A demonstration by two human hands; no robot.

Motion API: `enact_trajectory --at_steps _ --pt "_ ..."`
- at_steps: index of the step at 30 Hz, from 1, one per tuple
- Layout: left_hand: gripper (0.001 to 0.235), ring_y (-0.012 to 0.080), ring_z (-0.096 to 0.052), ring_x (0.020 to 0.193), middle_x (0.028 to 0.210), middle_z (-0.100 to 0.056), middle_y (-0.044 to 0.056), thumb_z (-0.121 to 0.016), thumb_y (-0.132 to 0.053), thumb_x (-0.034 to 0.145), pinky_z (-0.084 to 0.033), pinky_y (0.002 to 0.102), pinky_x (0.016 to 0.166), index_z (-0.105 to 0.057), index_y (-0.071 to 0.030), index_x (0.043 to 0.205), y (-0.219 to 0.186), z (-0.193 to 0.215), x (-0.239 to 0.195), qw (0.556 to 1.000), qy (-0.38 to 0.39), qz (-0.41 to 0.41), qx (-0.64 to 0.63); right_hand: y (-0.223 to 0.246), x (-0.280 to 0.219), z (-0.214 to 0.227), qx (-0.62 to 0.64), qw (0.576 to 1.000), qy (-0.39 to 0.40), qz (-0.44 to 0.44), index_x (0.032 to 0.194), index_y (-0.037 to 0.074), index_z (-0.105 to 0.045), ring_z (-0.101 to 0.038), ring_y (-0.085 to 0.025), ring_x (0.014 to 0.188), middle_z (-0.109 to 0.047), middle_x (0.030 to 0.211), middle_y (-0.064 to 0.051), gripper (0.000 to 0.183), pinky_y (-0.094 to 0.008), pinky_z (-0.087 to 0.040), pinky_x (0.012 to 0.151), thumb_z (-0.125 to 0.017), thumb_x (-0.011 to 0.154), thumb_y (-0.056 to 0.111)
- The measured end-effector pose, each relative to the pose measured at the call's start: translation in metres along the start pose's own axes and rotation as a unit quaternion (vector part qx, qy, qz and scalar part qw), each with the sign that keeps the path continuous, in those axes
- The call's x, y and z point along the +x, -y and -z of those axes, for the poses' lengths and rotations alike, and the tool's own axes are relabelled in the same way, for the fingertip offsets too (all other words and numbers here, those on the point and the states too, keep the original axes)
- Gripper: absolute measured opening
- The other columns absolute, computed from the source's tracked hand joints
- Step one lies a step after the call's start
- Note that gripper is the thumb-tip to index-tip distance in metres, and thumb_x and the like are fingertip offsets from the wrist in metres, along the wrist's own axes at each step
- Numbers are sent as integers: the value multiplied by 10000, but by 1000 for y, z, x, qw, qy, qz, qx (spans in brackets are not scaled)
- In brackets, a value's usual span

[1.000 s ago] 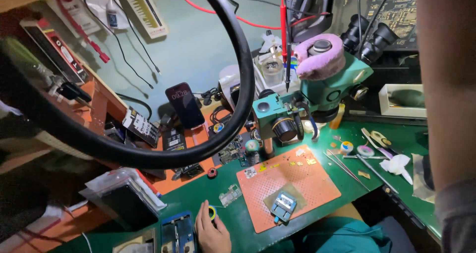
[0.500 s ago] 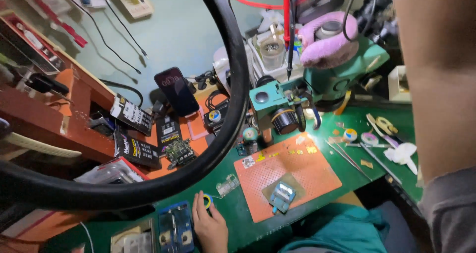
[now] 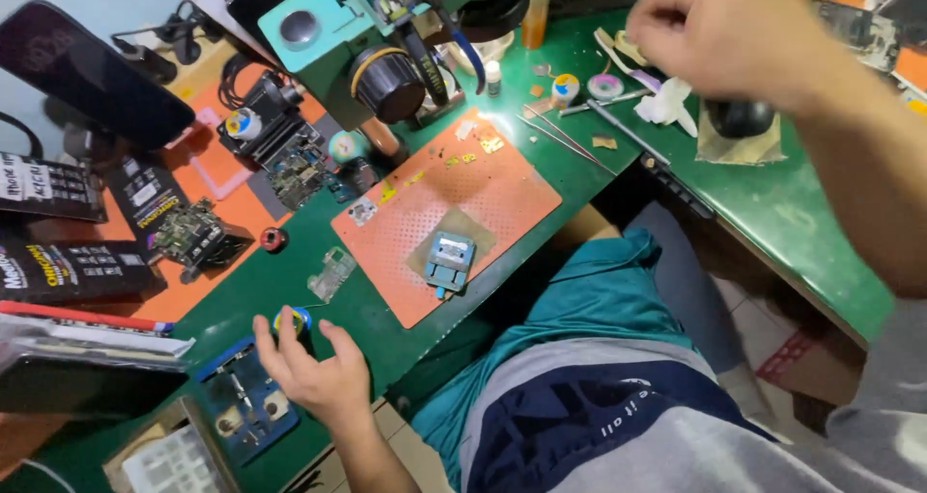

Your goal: The person solders a small blue electronic component held in a vise using a soldering iron and solder wire. They then clean the component with a toothbrush and wipe it with a tissue.

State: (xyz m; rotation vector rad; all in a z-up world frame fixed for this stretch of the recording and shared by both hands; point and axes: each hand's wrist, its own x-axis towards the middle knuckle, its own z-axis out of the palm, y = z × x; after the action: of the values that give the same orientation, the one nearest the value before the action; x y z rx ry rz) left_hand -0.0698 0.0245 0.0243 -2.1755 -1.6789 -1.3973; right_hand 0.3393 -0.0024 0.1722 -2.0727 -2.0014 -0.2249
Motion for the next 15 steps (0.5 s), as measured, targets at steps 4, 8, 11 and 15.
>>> enact_trajectory --at_steps 4,8,11,15 --pt "300 386 -472 1090 1214 -400 247 -574 52 791 -477 398 829 -539 92 1086 -4 -1 2 1000 -4 -29 10 -32 -34 -79 5 992 69 -102 833 99 -671 -588 -227 686 -635 770 -69 223 -373 -471 608 -466 838 189" --pt "301 407 -446 1117 1215 -387 243 -578 53 794 -472 436 846 -536 89 1090 0 -2 -2 999 10 -49 11 -49 -42 -111 12 971 130 -203 796 91 -652 -560 -342 707 -619 801 -123 198 -450 -464 506 -480 815 189" --pt "300 409 -456 1100 1213 -389 236 -577 48 792 -475 436 838 -538 82 1088 0 -1 -4 998 8 -58 22 -54 -47 -119 -27 964 120 -235 905 88 -633 -561 -370 708 -570 852 -171 267 -462 -473 497 -499 883 317" --pt "297 425 -448 1098 1206 -389 236 -577 42 796 -449 472 861 -537 84 1087 -1 -1 -2 998 15 -59 18 -66 -54 -118 -110 958 115 -238 915 64 -606 -572 -371 675 -571 790 -163 302 -457 -475 508 -481 863 333"
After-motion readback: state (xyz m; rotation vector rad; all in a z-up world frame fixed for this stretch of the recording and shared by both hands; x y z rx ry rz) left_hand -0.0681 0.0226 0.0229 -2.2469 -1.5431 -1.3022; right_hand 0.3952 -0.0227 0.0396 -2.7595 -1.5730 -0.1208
